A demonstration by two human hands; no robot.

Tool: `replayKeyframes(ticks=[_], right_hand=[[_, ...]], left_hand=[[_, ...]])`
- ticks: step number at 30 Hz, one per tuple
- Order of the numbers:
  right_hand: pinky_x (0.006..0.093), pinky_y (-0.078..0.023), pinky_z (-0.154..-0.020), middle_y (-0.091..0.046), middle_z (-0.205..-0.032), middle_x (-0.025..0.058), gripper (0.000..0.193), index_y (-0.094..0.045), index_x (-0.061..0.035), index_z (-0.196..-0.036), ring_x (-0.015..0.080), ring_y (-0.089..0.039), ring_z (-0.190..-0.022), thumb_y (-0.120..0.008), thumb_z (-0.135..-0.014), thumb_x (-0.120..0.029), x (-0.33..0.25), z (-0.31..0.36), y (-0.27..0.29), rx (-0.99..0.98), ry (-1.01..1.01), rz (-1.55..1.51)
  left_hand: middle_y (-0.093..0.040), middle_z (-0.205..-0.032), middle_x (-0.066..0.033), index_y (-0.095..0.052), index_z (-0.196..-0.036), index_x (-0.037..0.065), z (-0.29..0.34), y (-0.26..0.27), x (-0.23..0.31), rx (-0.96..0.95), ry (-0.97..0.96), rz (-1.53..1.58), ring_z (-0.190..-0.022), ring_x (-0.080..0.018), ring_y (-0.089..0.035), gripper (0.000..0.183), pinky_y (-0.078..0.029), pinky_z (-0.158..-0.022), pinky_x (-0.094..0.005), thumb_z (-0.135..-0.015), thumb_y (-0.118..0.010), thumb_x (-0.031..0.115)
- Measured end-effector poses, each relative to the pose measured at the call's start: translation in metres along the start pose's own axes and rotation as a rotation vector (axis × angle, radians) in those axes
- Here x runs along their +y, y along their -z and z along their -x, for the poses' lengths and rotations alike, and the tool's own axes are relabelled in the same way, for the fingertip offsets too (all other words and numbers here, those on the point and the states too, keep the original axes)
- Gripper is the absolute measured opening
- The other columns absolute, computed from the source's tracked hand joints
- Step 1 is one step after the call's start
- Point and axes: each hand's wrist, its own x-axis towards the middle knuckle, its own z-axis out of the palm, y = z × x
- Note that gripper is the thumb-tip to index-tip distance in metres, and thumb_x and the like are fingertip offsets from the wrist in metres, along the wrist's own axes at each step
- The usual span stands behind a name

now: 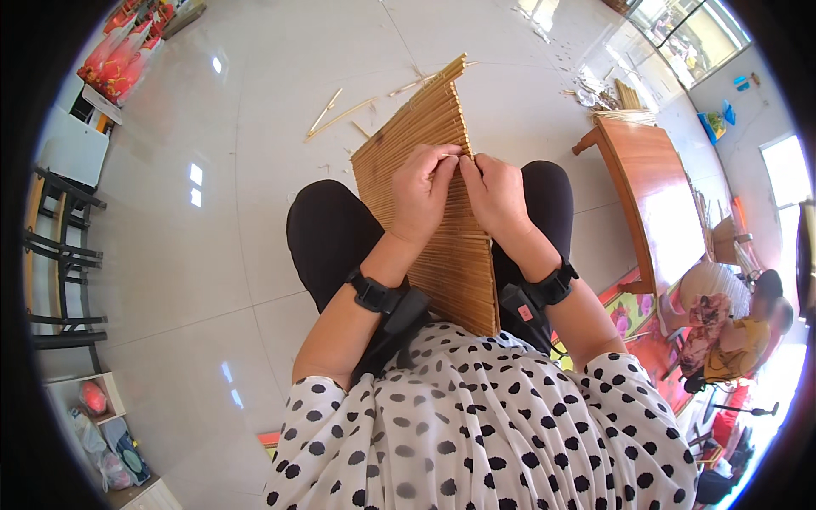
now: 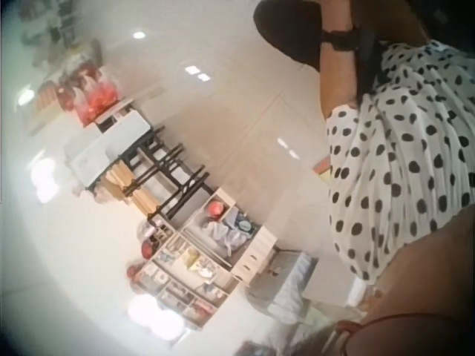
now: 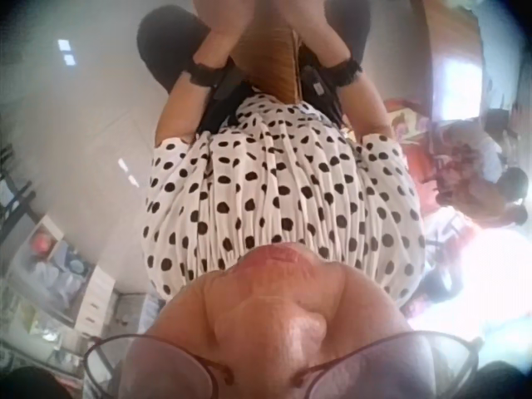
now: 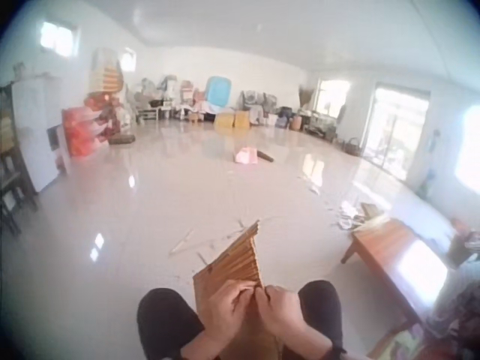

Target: The person sits on the floor and weaves a thin white string through the edges of a flat bamboo mat. They repeatedly pass the string through the bamboo slats, pulling it tight to secure the mat's edge.

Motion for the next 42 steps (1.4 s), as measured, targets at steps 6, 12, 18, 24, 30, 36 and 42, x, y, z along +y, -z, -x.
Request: replayKeyframes(ticks=[6,12,18,24,30,36,42], right_hand=[[0.0494,-0.052,-0.069,-0.064,-0.077,0.0268,0.036,-0.063,0.0044,-0.077,0.0461,-0.064,-0.074,-0.058,-0.098,-0.024,0.002,0.004,-0.002,0.011,-0.073,0.000],[0.0490,-0.052,-0.071,-0.064,-0.077,0.0279,0.041,-0.064,0.0043,-0.078,0.0461,-0.064,-0.076,-0.054,-0.100,-0.029,0.009,0.001,-0.003,0.018,-0.179,0.042],[0.0515,-0.051,-0.072,-0.063,-0.075,0.0272,0.040,-0.064,0.0040,-0.078,0.0468,-0.063,-0.074,-0.055,-0.100,-0.028,0.001,-0.002,-0.004,-0.032,-0.157,0.030],[0.0502,-0.052,-0.073,-0.063,-0.082,0.0266,0.037,-0.064,0.0058,-0.079,0.0448,-0.062,-0.077,-0.057,-0.099,-0.024,0.009,0.001,-0.003,0.040,-0.046,0.029],[0.0504,-0.051,-0.075,-0.063,-0.083,0.0268,0.035,-0.063,0.0066,-0.078,0.0447,-0.062,-0.078,-0.058,-0.098,-0.022,0.008,0.001,-0.003,0.003,-0.098,0.016],[0.0510,-0.051,-0.074,-0.062,-0.081,0.0265,0.035,-0.061,0.0063,-0.076,0.0448,-0.061,-0.077,-0.059,-0.097,-0.021,0.007,0.000,-0.009,-0.021,-0.047,0.026],[0.0498,-0.051,-0.071,-0.063,-0.078,0.0260,0.031,-0.062,0.0052,-0.076,0.0442,-0.061,-0.075,-0.061,-0.095,-0.019,-0.010,0.006,-0.010,-0.036,0.012,-0.033]], left_hand=[[-0.068,-0.087,-0.0134,-0.069,-0.097,0.000,-0.003,-0.009,-0.013,-0.014,-0.102,-0.018,-0.076,-0.0265,-0.067,0.006,-0.052,-0.067,-0.0331,-0.092,-0.068,0.003],[-0.068,-0.082,-0.0111,-0.067,-0.093,-0.001,-0.014,0.015,0.013,0.167,-0.182,-0.273,-0.068,-0.0206,-0.065,0.004,-0.051,-0.062,-0.0308,-0.096,-0.065,0.003],[-0.068,-0.090,-0.0129,-0.057,-0.105,0.001,-0.022,0.032,0.052,0.009,0.087,0.573,-0.083,-0.0216,-0.069,0.018,-0.055,-0.066,-0.0275,-0.109,-0.045,0.014],[-0.055,-0.088,-0.0005,-0.059,-0.109,0.004,-0.027,0.117,0.051,-0.132,0.270,0.390,-0.060,-0.0082,-0.047,0.010,-0.041,-0.051,-0.0242,-0.106,-0.053,0.011],[-0.062,-0.094,-0.0058,-0.060,-0.108,0.003,-0.039,0.324,0.123,0.995,-0.145,-0.433,-0.074,-0.0131,-0.056,0.013,-0.048,-0.063,-0.0288,-0.098,-0.058,0.010],[-0.062,-0.088,-0.0064,-0.063,-0.107,0.003,-0.014,0.166,0.083,0.208,0.431,-0.088,-0.070,-0.0129,-0.064,0.013,-0.055,-0.063,-0.0257,-0.095,-0.058,0.002],[-0.062,-0.085,-0.0127,-0.062,-0.111,-0.002,0.015,0.035,0.015,-0.126,0.397,-0.067,-0.062,-0.0208,-0.066,0.024,-0.052,-0.055,-0.0317,-0.088,-0.066,-0.008]])
